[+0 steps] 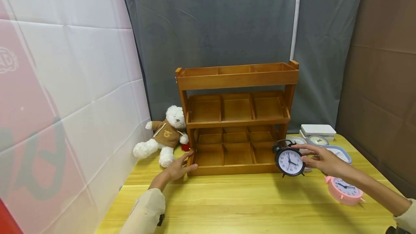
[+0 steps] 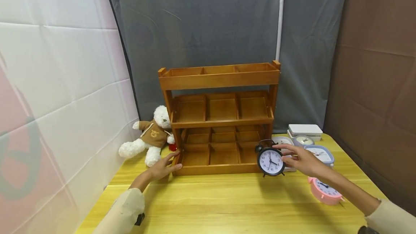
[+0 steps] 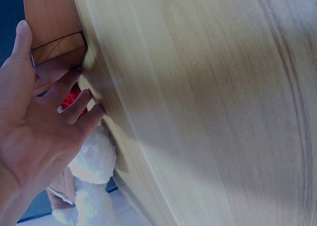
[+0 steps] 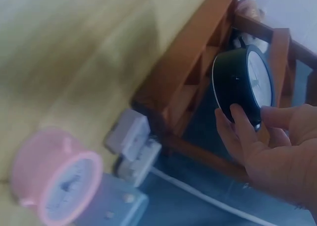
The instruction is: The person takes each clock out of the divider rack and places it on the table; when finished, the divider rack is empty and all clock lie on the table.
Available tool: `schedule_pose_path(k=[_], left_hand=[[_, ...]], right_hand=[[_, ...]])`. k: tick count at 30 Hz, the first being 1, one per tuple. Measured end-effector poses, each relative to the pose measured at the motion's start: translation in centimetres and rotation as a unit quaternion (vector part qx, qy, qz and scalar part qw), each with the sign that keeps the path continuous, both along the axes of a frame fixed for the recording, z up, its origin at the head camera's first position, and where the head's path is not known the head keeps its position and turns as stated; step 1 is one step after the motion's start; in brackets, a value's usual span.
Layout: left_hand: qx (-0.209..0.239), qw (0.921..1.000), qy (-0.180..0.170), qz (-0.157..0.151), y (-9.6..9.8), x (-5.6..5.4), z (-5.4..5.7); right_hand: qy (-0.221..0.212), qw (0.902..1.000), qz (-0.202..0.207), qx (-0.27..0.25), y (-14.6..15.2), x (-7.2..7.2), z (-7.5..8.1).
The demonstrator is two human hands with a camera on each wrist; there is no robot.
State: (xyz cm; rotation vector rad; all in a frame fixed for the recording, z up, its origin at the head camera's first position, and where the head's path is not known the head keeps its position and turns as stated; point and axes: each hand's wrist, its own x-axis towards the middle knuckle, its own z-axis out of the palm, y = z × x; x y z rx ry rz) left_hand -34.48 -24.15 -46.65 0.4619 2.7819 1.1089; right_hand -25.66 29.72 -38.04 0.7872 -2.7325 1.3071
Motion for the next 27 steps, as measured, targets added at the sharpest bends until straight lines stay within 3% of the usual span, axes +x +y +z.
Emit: schedule_pose_path(k=[6,12,15,22,27], left_hand=[[-0.003,1.0,0.002,-0.003,0.2,0.1,0.2],[-0.013,0.9999,0.006,-0.008,0.2,0.3,0.3],[-0.01,0.9999,0.005,-0.008,0.2,0.3,0.4],[-0.017,0.9994,0.018,-0.024,0.1,0.4,0.3],[-0.016,0.9993,0.023,-0.026,-0.1,0.3,0.1]], right_hand=[[-0.059,0.9976,0.024,-0.028,1.2,0.6,-2.6],[-0.053,0.9959,0.052,-0.051,2.3,0.5,-5.1],[-0.052,0.9966,0.045,-0.045,2.9,0.5,-6.1],[-0.107,0.9935,0.018,-0.033,3.7,0.7,-7.4],[-0.173,0.9814,0.021,-0.081,4.1,0.8,-7.7]])
